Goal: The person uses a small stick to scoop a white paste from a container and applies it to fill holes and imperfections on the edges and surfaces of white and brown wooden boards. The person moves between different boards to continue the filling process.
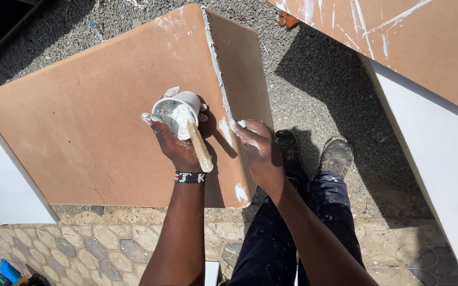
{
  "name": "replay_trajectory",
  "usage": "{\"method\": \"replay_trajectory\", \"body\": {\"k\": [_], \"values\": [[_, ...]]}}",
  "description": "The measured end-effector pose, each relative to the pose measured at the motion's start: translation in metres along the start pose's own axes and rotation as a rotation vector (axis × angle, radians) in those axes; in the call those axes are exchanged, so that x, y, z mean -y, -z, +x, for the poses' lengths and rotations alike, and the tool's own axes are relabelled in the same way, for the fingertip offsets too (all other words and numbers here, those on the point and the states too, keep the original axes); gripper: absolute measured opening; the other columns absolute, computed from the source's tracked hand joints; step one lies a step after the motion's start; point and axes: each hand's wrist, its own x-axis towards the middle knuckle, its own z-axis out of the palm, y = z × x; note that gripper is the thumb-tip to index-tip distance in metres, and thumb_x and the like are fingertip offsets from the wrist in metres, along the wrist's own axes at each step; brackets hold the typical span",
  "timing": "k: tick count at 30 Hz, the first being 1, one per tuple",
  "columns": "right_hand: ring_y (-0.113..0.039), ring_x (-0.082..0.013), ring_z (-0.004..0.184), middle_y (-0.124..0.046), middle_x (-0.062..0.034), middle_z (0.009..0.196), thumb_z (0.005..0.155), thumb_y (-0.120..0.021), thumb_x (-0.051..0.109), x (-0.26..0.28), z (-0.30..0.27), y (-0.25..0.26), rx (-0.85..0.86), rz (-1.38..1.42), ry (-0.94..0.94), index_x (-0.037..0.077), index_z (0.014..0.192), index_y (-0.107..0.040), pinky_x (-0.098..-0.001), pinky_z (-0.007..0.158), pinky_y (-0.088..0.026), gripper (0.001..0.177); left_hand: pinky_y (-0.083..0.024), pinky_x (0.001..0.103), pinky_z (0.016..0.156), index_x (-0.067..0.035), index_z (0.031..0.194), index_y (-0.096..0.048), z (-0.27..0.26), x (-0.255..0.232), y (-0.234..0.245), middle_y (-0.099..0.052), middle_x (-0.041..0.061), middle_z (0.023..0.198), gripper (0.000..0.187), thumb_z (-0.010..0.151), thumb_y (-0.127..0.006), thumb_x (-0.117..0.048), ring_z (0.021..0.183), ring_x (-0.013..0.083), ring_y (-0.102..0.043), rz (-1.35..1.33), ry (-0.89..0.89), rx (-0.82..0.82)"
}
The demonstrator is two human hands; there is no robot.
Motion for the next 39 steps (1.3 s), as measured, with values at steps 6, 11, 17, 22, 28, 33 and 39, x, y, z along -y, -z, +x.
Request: {"method": "replay_trajectory", "body": {"k": [6,11,17,22,28,33,39], "values": [[-0.071,-0.0409,0.141,-0.070,-0.0174,0.153,0.113,-0.061,-0.006,-0.020,-0.026,0.016,0.101,-0.262,0.171,0.015,0.153,-0.086,-0.0529,0.126,-0.057,0.051,-0.070,0.041,0.089,-0.004,0.152,-0.070,0.002,0.008,0.001,-0.084,0.019,0.096,0.095,0.111,-0.045,-0.086,0.089,0.0264,-0.084,-0.057,-0.006,-0.007],[-0.068,-0.0416,0.145,-0.071,-0.0183,0.152,0.112,-0.066,-0.005,-0.023,-0.050,0.026,0.151,-0.330,0.207,0.013,0.152,-0.086,-0.0519,0.128,-0.054,0.048,-0.071,0.041,0.089,-0.004,0.151,-0.070,0.002,0.005,-0.001,-0.084,0.017,0.096,0.097,0.109,-0.047,-0.088,0.087,0.0240,-0.085,-0.046,-0.010,0.002],[-0.074,-0.0388,0.142,-0.077,-0.0141,0.147,0.110,-0.073,0.001,-0.024,-0.068,0.041,0.239,-0.375,0.215,0.014,0.145,-0.090,-0.0511,0.124,-0.058,0.041,-0.067,0.043,0.086,-0.005,0.151,-0.072,-0.007,-0.003,-0.005,-0.085,0.017,0.098,0.097,0.108,-0.046,-0.088,0.089,0.0282,-0.084,-0.099,0.002,-0.031],[-0.085,-0.0370,0.114,-0.090,-0.0212,0.120,0.109,-0.083,0.020,-0.001,-0.060,0.043,0.058,-0.122,-0.212,0.009,0.131,-0.093,-0.0591,0.104,-0.063,0.026,-0.065,0.043,0.082,-0.005,0.151,-0.073,-0.034,-0.018,-0.012,-0.083,0.019,0.099,0.097,0.109,-0.042,-0.086,0.089,0.0298,-0.082,-0.072,0.036,-0.074],[-0.078,-0.0328,0.107,-0.077,-0.0150,0.117,0.111,-0.091,0.024,0.080,-0.036,0.066,-0.023,-0.341,0.298,0.010,0.127,-0.089,-0.0455,0.100,-0.063,0.022,-0.069,0.045,0.105,-0.014,0.149,-0.069,-0.046,0.012,0.017,-0.083,0.015,0.125,0.086,0.114,-0.042,-0.087,0.117,0.0248,-0.082,-0.062,0.071,0.059],[-0.071,-0.0394,0.111,-0.071,-0.0142,0.125,0.102,-0.097,0.039,0.122,-0.024,0.067,0.115,-0.521,0.476,0.018,0.115,-0.090,-0.0518,0.101,-0.061,0.025,-0.071,0.052,0.107,-0.022,0.156,-0.059,-0.071,0.042,0.008,-0.079,0.012,0.132,0.081,0.113,-0.042,-0.090,0.123,0.0269,-0.079,-0.109,0.206,0.095],[-0.059,-0.0395,0.115,-0.059,-0.0117,0.133,0.120,-0.077,0.035,0.161,-0.018,0.070,0.138,-0.703,0.311,0.022,0.133,-0.089,-0.0546,0.106,-0.054,0.022,-0.072,0.041,0.100,-0.015,0.168,-0.057,-0.103,0.092,-0.008,-0.082,0.017,0.131,0.087,0.114,-0.056,-0.082,0.115,0.0233,-0.083,-0.281,0.406,0.127]]}}
